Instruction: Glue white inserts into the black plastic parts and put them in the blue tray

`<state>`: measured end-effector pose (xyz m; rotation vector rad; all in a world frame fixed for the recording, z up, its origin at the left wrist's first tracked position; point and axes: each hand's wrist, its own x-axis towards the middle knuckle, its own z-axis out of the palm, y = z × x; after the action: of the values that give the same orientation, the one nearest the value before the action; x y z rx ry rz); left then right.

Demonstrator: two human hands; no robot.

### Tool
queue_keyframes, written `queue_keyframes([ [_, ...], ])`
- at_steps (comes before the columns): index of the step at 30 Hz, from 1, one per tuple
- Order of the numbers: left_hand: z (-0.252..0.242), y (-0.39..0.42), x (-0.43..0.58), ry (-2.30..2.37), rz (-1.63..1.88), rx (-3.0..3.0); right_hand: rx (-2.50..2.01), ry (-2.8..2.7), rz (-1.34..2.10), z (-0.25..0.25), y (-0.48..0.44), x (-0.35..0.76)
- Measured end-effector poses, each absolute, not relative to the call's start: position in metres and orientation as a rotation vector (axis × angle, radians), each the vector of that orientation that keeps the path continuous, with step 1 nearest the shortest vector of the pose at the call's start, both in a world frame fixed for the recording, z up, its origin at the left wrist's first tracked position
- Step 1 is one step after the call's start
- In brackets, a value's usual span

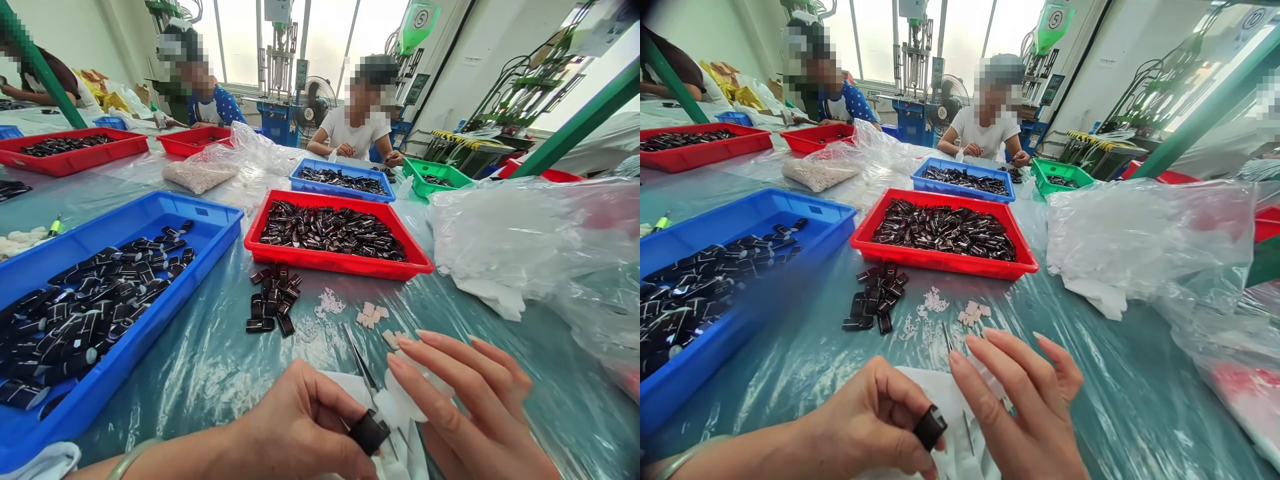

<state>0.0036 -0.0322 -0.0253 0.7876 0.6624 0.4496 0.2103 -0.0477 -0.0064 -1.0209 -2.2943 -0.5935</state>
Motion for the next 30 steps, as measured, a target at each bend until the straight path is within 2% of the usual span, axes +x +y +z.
queue_keyframes([
  [30, -0.0240, -0.0339, -0.0002, 0.680, 0.364, 0.829, -0.930, -2.289, -0.429, 0.0031, -0.0458, 0.2110],
])
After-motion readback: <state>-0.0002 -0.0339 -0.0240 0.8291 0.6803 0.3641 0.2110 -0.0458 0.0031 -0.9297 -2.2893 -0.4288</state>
